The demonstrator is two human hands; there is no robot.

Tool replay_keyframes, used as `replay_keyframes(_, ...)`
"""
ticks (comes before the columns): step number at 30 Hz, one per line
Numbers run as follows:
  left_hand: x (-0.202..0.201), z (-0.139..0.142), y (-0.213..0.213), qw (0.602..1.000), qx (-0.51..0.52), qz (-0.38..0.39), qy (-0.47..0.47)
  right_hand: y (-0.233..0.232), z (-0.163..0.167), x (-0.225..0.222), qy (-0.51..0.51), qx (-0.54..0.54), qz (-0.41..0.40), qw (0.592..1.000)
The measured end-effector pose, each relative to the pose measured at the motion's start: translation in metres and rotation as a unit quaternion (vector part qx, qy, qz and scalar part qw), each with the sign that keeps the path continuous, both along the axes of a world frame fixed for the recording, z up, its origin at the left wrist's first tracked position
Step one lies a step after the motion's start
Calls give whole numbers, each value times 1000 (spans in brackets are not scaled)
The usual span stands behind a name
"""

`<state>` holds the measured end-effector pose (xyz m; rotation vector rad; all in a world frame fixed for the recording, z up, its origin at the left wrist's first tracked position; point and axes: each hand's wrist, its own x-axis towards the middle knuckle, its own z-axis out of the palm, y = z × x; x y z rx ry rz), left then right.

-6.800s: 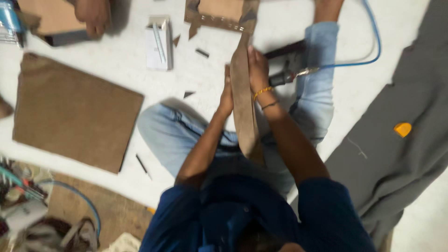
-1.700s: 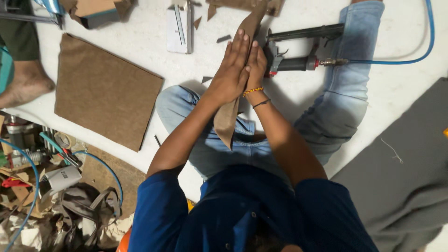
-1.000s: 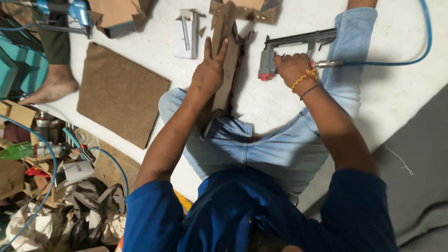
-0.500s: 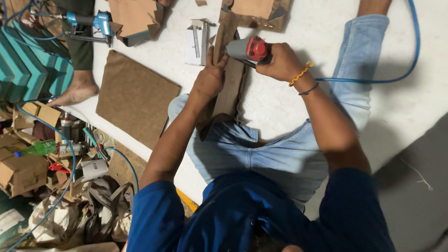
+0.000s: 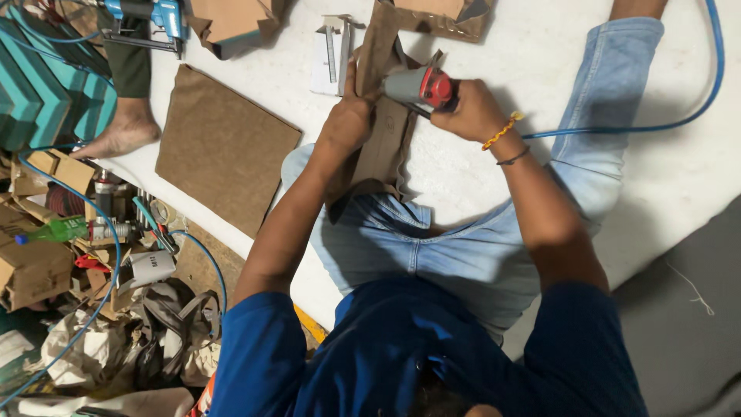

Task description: The person sits on the workshop floor and upholsters wooden frames with brown fabric. They stretch and fold the fabric over a frame edge, smooth it by hand, and drive nails with a pneumatic nail gun to fasten the fabric, working around the frame and pressing the covered panel flat.

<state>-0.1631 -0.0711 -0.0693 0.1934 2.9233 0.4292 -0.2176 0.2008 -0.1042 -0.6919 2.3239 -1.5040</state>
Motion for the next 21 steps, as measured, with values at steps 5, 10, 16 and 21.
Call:
replay_keyframes(5, -1, -7, -2, 1000, -23, -17, -4, -6, 2, 12, -1, -7, 7, 1000)
replay_keyframes(10, 1, -1, 1, 1000, -14, 3, 3, -9, 4, 7, -1, 11, 2, 1000)
replay_keyframes(16, 8, 11, 6, 999, 15, 25, -16, 3, 6, -12, 144, 143, -71, 977)
replay_keyframes(21, 36, 3, -8, 964, 261, 49, 5, 26, -15, -4, 287, 309, -7, 907)
